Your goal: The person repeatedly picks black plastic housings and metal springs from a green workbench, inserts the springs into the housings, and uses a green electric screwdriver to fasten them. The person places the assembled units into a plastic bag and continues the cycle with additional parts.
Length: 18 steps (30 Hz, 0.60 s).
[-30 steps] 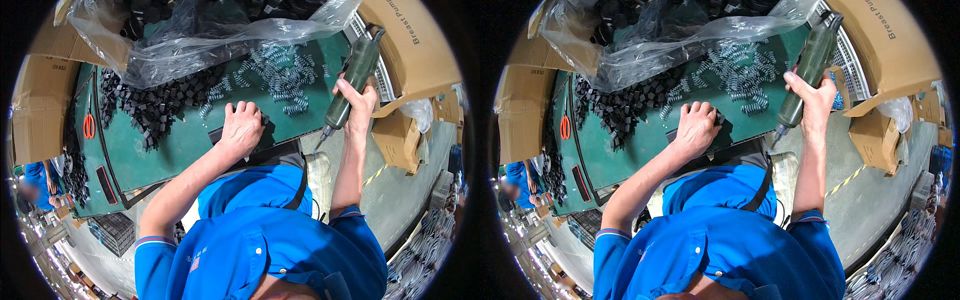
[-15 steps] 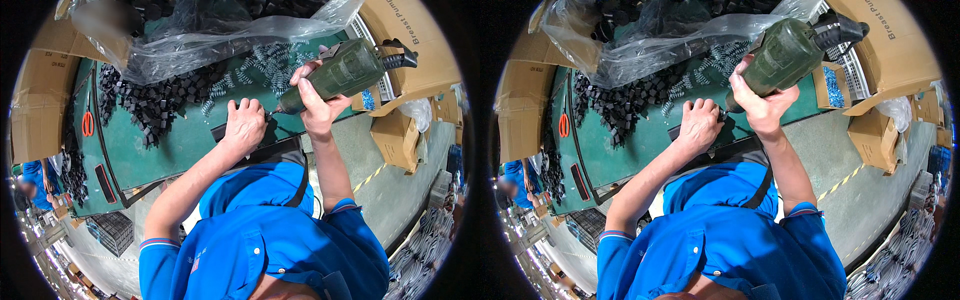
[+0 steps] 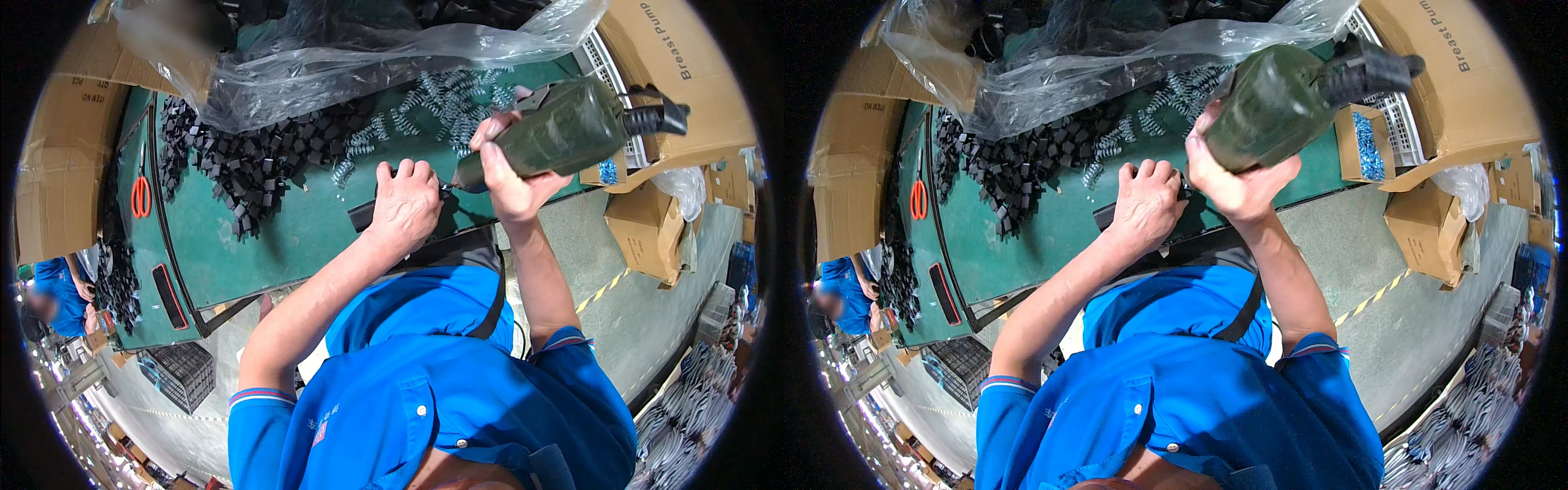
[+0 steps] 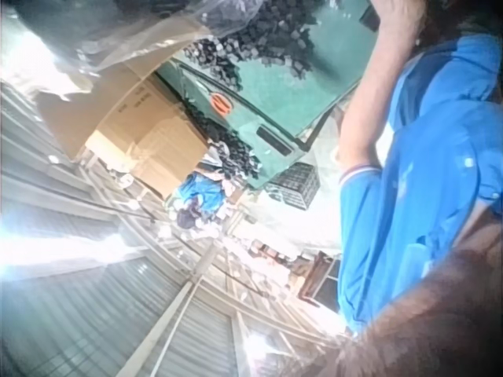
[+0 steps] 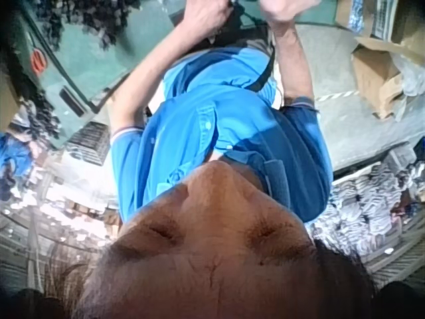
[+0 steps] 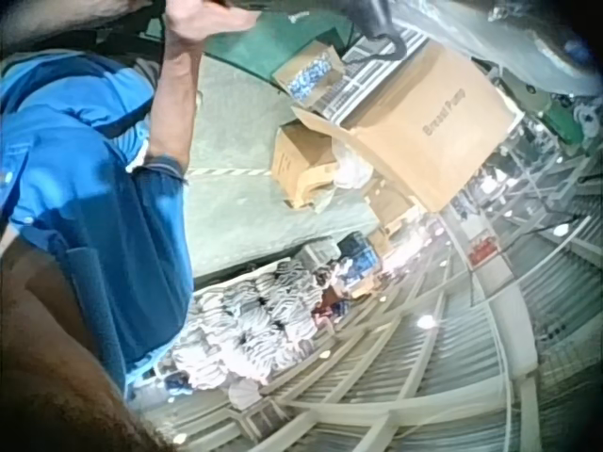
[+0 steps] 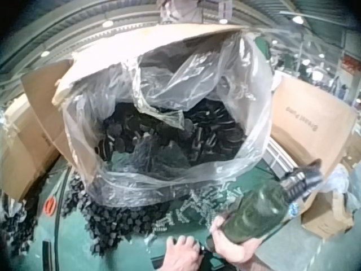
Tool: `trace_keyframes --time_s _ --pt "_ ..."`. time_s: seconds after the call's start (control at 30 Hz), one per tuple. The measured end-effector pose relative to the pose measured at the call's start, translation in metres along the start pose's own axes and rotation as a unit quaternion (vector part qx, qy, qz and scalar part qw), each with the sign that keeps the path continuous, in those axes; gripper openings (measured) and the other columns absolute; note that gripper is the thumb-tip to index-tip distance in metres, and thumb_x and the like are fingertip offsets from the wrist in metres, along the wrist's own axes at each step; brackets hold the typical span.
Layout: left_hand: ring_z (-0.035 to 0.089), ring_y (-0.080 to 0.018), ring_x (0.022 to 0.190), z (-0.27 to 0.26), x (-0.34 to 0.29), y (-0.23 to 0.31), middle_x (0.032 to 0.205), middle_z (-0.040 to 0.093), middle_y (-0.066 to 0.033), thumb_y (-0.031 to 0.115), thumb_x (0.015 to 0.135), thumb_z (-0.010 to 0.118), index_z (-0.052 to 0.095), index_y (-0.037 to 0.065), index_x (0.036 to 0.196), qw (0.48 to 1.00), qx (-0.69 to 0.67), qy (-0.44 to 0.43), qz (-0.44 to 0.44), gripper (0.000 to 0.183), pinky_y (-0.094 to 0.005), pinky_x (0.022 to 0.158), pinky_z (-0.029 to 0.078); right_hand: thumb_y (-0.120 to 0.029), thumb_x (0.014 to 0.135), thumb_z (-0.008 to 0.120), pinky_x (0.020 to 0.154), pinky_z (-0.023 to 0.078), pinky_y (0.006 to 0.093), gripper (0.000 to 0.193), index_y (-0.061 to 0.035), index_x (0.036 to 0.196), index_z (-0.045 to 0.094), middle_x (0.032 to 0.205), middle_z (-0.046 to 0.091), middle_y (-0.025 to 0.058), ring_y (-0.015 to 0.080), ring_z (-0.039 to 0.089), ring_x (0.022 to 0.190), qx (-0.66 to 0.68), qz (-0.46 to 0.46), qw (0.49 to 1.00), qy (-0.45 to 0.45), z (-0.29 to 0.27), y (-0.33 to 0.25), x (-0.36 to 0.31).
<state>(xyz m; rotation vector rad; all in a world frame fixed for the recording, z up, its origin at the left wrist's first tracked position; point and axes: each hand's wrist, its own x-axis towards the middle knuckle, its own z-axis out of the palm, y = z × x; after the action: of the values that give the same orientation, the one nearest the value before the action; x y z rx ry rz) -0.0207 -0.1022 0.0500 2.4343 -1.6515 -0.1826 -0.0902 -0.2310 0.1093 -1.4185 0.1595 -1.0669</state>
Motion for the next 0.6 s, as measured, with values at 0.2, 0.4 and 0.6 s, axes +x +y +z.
trace_keyframes --time_s 0.2,0.4,0.6 --pt "0.054 -0.0253 0.095 0.0 0.001 0.0 0.093 0.056 -0.0073 0.023 0.077 0.067 0.069 0.006 0.089 1.0 -0.009 -0.01 -0.014 0.021 -0.0467 0.083 0.037 0.005 0.079 0.062 0.077 0.049 0.0359 0.046 0.0006 0.121 0.043 0.094 0.054 0.0108 0.0198 0.055 0.084 0.076 0.046 0.996 -0.032 -0.001 0.011 -0.015" --pt "0.054 -0.0253 0.097 0.018 0.0 -0.005 0.095 0.057 -0.0074 0.025 0.076 0.068 0.068 0.006 0.093 0.997 -0.021 0.067 0.015 0.025 -0.0471 0.082 0.037 0.001 0.073 0.064 0.078 0.047 0.035 0.045 0.0017 0.114 0.045 0.094 0.051 0.0103 0.0183 0.053 0.083 0.09 0.047 0.989 -0.106 -0.013 0.026 -0.018" --pt "0.053 -0.0262 0.1 0.016 -0.005 -0.01 0.102 0.057 -0.0086 0.029 0.078 0.067 0.047 -0.002 0.138 0.998 0.026 0.044 0.032 0.07 -0.0484 0.085 0.037 -0.008 0.07 0.073 0.088 0.048 0.031 0.056 0.0021 0.121 0.053 0.108 0.06 0.0103 0.0164 0.06 0.096 -0.038 0.064 0.973 -0.219 -0.032 0.039 -0.014"
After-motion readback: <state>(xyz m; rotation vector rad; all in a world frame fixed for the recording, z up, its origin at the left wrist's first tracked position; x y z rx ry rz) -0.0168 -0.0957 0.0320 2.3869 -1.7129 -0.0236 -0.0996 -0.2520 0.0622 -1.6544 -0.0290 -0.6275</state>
